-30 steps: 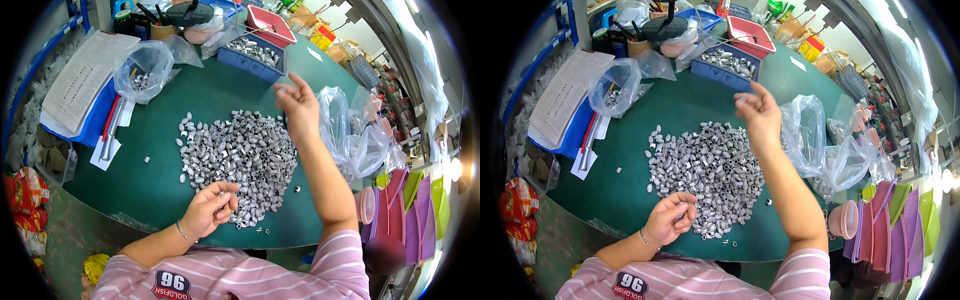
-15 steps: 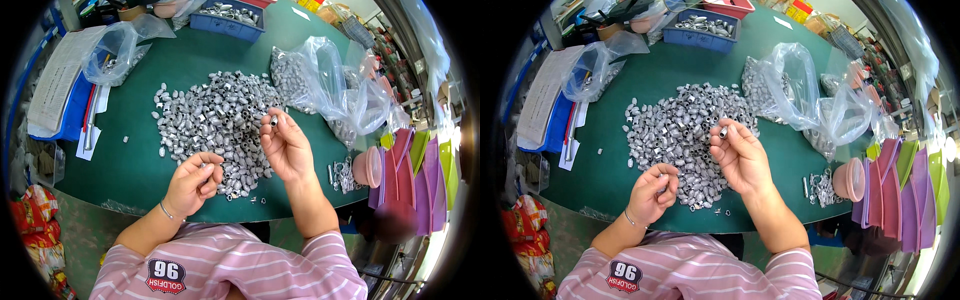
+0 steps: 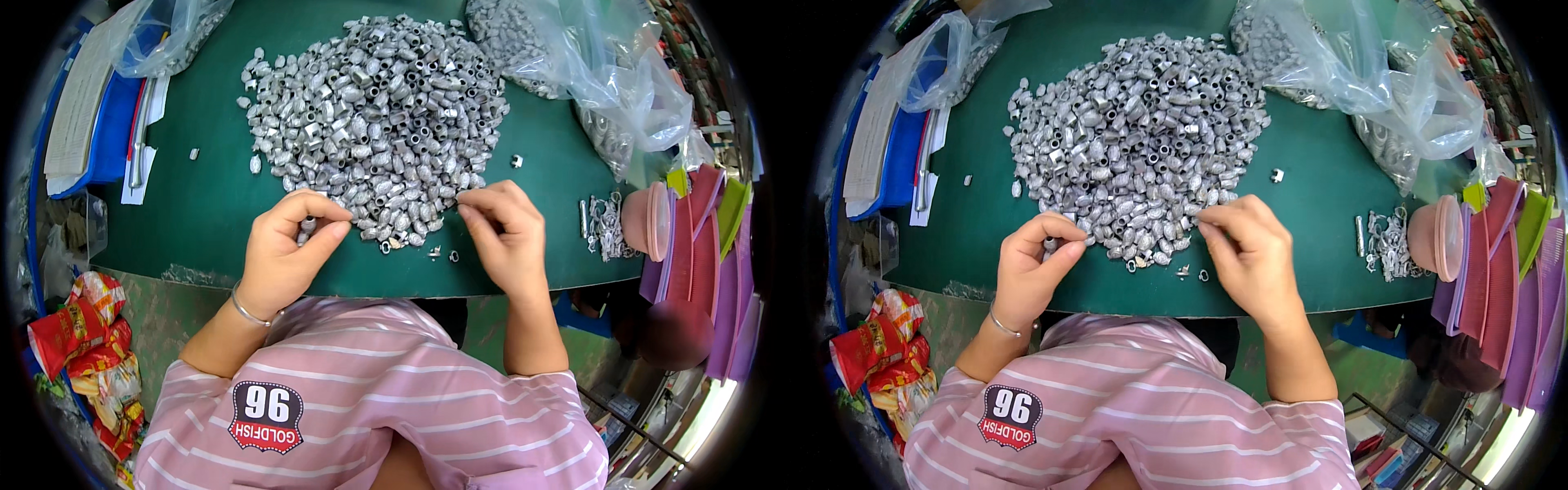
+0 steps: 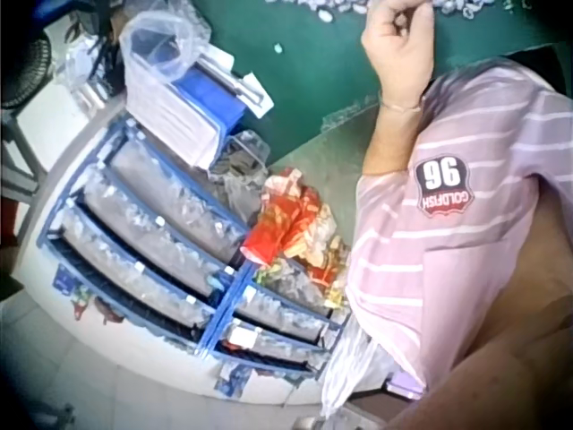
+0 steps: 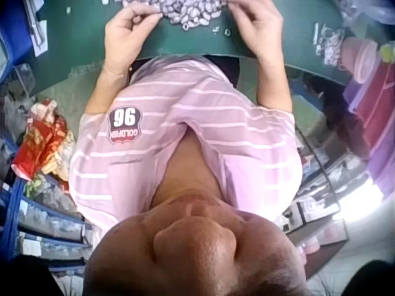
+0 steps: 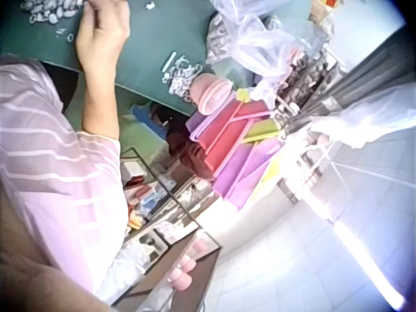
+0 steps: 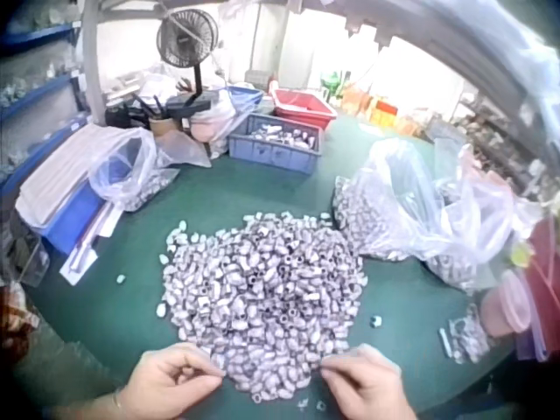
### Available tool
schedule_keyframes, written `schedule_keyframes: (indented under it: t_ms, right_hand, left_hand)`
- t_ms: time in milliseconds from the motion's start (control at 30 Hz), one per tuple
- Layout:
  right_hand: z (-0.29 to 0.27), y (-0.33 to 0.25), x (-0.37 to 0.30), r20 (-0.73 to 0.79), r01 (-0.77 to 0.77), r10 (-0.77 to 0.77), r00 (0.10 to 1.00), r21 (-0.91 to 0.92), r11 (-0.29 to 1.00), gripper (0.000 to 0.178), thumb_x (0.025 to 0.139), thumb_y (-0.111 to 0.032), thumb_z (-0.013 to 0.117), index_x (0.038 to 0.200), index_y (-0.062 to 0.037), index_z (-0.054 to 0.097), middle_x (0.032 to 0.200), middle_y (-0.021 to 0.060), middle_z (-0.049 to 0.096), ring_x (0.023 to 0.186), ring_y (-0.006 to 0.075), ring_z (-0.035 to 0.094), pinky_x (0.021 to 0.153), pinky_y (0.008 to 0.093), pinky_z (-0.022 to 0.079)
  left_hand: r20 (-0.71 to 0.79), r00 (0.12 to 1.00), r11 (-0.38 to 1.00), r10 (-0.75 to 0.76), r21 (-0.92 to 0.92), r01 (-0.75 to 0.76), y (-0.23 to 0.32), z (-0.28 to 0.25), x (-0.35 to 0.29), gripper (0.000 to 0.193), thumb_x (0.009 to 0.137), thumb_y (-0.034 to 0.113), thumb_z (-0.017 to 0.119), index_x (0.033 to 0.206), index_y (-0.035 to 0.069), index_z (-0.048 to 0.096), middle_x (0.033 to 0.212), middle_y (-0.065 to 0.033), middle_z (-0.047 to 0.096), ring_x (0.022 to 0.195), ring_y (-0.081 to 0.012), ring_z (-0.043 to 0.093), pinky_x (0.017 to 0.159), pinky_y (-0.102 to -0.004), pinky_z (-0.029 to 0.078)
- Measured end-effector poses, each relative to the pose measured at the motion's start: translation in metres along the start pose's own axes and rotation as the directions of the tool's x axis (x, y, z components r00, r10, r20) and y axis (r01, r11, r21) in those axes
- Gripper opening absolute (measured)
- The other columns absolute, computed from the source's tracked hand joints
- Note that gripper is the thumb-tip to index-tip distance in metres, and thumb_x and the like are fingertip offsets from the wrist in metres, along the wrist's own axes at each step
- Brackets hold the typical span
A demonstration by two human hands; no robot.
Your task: The person sits at a green workbench and repeatedly picks up small silver metal components from a large pile. They insert a small ring into each component and place the assembled pieces into a blue bin. The person occasionally uses a small metal tool to assist with the assembly.
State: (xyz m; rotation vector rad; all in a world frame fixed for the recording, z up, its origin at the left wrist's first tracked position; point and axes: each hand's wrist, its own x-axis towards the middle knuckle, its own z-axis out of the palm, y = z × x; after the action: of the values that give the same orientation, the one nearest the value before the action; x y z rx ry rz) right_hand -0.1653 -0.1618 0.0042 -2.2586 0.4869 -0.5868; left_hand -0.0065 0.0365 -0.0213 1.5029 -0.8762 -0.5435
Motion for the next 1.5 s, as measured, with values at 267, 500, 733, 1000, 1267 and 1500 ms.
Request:
schedule_keyframes:
  t_ms: [267, 500, 733, 1000, 1267, 1500]
  right_hand:
    - [0.025, 0.002, 0.003, 0.016, 0.109, -0.109, 0.994, -0.272, 0.956, 0.017, 0.075, 0.001, 0.063, 0.091, -0.0033, 0.061, 0.087, 0.0098, 0.056, 0.074, 0.0286, 0.06, 0.061, 0.0359, 0.049]
    - [0.016, 0.003, 0.0, 0.05, 0.076, -0.067, 0.997, -0.209, 0.975, 0.018, 0.073, 0.004, 0.063, 0.09, -0.0008, 0.06, 0.091, 0.0129, 0.054, 0.075, 0.0293, 0.058, 0.064, 0.0348, 0.049]
    - [0.01, 0.012, -0.012, 0.095, -0.137, 0.106, 0.99, 0.438, 0.888, 0.017, 0.076, 0.005, 0.064, 0.092, -0.0002, 0.062, 0.093, 0.0038, 0.053, 0.069, 0.0086, 0.048, 0.061, 0.02, 0.04]
    - [0.018, 0.002, -0.02, 0.512, -0.522, 0.249, 0.822, 0.853, -0.029, 0.014, 0.085, -0.003, 0.059, 0.099, -0.001, 0.057, 0.084, 0.0032, 0.054, 0.061, 0.0068, 0.044, 0.052, 0.0198, 0.036]
    - [0.028, -0.017, -0.024, 0.558, -0.622, 0.368, 0.744, 0.779, 0.079, 0.011, 0.09, -0.009, 0.056, 0.096, 0.0002, 0.057, 0.07, 0.0015, 0.051, 0.054, 0.0061, 0.041, 0.046, 0.0188, 0.032]
    - [0.031, -0.007, -0.006, -0.005, -0.056, 0.058, 0.998, 0.208, 0.977, 0.008, 0.08, -0.001, 0.061, 0.088, 0.0013, 0.062, 0.078, 0.0111, 0.06, 0.067, 0.0214, 0.058, 0.06, 0.0293, 0.047]
  left_hand:
    - [-0.029, 0.986, 0.869, 0.167, 0.477, -0.133, 0.007, 0.031, 0.02, 0.012, 0.074, 0.002, 0.068, 0.085, 0.002, 0.064, 0.07, -0.0055, 0.053, 0.055, -0.0135, 0.051, 0.05, -0.0256, 0.041]
    - [0.016, 0.982, 0.835, 0.189, 0.524, -0.169, 0.002, 0.033, 0.025, 0.014, 0.072, 0.003, 0.07, 0.085, 0.002, 0.064, 0.068, -0.0059, 0.053, 0.054, -0.0153, 0.05, 0.05, -0.0272, 0.04]
    - [-0.027, 0.999, 0.967, 0.023, 0.256, -0.016, 0.016, 0.029, 0.021, 0.01, 0.074, 0.003, 0.068, 0.084, 0.002, 0.066, 0.066, -0.0037, 0.052, 0.057, -0.0113, 0.049, 0.051, -0.0236, 0.037]
    - [0.072, 0.981, 0.963, 0.178, 0.191, -0.188, 0.017, 0.038, 0.017, 0.025, 0.069, 0.003, 0.074, 0.093, 0.005, 0.066, 0.068, -0.0025, 0.054, 0.058, -0.0109, 0.049, 0.05, -0.0237, 0.036]
    - [0.161, 0.972, 0.977, 0.169, 0.107, -0.187, 0.013, 0.044, 0.011, 0.024, 0.071, 0.001, 0.072, 0.094, 0.004, 0.064, 0.077, -0.0076, 0.057, 0.065, -0.0167, 0.055, 0.057, -0.0261, 0.045]
    - [0.116, 0.983, 0.975, 0.139, 0.158, -0.156, 0.013, 0.039, 0.011, 0.014, 0.074, -0.001, 0.066, 0.087, 0.002, 0.062, 0.079, -0.0101, 0.059, 0.068, -0.0233, 0.058, 0.06, -0.0297, 0.047]
